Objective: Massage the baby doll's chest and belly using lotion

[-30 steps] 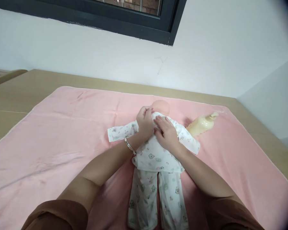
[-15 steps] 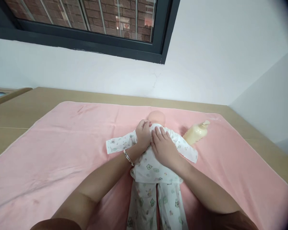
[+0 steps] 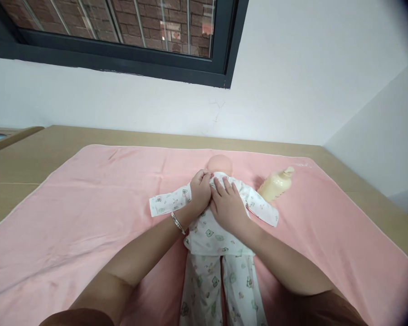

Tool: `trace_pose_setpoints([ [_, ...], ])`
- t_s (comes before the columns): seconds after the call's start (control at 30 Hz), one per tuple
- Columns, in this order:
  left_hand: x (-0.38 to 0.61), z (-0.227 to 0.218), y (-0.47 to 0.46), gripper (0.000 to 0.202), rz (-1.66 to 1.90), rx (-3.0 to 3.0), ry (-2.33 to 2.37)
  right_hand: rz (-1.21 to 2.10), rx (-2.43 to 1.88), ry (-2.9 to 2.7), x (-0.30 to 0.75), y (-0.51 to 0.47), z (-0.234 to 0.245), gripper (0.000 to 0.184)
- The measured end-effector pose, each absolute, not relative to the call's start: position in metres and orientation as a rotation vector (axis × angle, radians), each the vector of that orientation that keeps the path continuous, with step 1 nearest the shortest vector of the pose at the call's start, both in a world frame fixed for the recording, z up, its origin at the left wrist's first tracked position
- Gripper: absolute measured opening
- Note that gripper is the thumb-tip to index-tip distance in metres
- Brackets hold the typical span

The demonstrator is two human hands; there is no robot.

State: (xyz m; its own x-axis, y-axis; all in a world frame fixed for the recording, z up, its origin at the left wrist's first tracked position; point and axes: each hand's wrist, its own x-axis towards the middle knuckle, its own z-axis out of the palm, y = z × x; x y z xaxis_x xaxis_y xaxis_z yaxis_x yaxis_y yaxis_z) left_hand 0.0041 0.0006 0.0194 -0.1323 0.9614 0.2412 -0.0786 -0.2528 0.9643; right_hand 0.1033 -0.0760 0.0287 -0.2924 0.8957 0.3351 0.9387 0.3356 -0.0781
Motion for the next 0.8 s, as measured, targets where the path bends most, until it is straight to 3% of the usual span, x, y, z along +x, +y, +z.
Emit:
trace_pose_setpoints([
  [0.13,0.002,0.02,0.0,0.017,1.493,1.271,1.111,-0.229,-1.551,-2.332,0.095,-0.085,0.028,0.05],
  [0.33,0.002,0.012,0.001,0.012,1.488,1.35,1.115,-0.019,-1.445,-2.198,0.128,-0.041,0.03,0.039],
  [0.53,0.003,0.011,0.001,0.013,1.489,1.349,1.128,-0.257,-1.65,-2.102,0.115,-0.064,0.027,0.042],
  [0.67,0.0,0.012,-0.002,0.016,1.464,1.357,1.099,-0.286,-1.442,-2.321,0.103,-0.081,0.03,0.041],
  [0.8,-0.002,0.011,-0.003,0.017,1.442,1.423,1.107,-0.085,-1.223,-2.355,0.122,-0.053,0.03,0.037],
])
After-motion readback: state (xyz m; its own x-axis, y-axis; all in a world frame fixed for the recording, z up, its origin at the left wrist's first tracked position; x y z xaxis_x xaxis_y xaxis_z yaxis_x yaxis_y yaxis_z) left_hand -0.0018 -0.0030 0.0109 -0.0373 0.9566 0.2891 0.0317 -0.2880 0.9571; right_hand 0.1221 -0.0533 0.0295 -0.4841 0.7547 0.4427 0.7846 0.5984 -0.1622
